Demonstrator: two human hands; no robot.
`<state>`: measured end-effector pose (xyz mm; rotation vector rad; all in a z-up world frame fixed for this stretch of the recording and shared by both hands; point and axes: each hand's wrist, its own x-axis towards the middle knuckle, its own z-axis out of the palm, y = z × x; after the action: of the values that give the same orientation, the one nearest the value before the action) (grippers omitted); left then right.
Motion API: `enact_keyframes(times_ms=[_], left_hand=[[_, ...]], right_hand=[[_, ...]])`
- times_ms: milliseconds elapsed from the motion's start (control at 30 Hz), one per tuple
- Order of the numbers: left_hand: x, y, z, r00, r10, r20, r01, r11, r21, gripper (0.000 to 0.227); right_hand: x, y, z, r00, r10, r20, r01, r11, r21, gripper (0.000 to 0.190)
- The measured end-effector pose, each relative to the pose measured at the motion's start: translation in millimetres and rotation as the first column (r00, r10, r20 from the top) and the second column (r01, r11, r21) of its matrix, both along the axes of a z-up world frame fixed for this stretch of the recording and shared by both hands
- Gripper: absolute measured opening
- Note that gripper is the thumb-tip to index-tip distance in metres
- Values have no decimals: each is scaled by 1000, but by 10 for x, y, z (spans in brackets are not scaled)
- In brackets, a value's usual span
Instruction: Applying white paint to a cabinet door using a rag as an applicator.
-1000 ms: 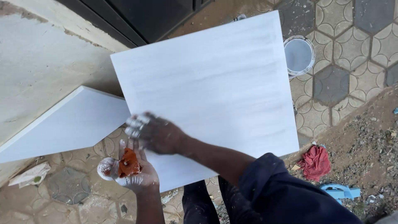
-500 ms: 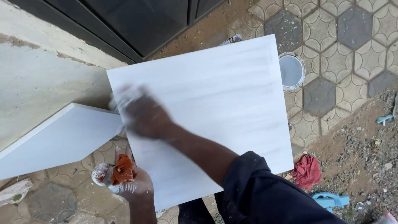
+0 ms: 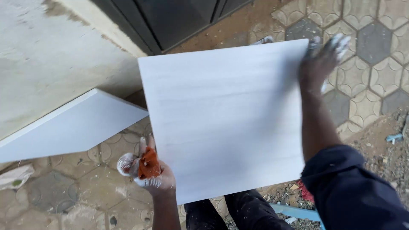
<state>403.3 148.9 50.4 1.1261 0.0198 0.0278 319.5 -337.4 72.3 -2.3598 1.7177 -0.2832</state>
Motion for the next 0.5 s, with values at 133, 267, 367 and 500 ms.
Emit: enact_keyframes(times_ms=[133, 267, 367, 500], left_hand=[[30, -24, 290, 870, 20, -492, -168, 951, -258, 71], [-129, 310, -68, 885, -11, -466, -190, 904, -382, 75], [-128, 557, -360, 924, -139, -356, -58, 870, -489, 83], [10, 653, 260, 873, -13, -488, -198, 905, -378, 74]], right_hand=[[1477, 1793, -432, 863, 504, 34, -466, 820, -331, 65], [1799, 3070, 266, 390, 921, 2, -905, 384, -182, 68], [656, 3685, -68, 50, 983, 175, -897, 121, -426, 53], [-869, 4109, 62, -381, 746, 546, -922, -352, -163, 62]])
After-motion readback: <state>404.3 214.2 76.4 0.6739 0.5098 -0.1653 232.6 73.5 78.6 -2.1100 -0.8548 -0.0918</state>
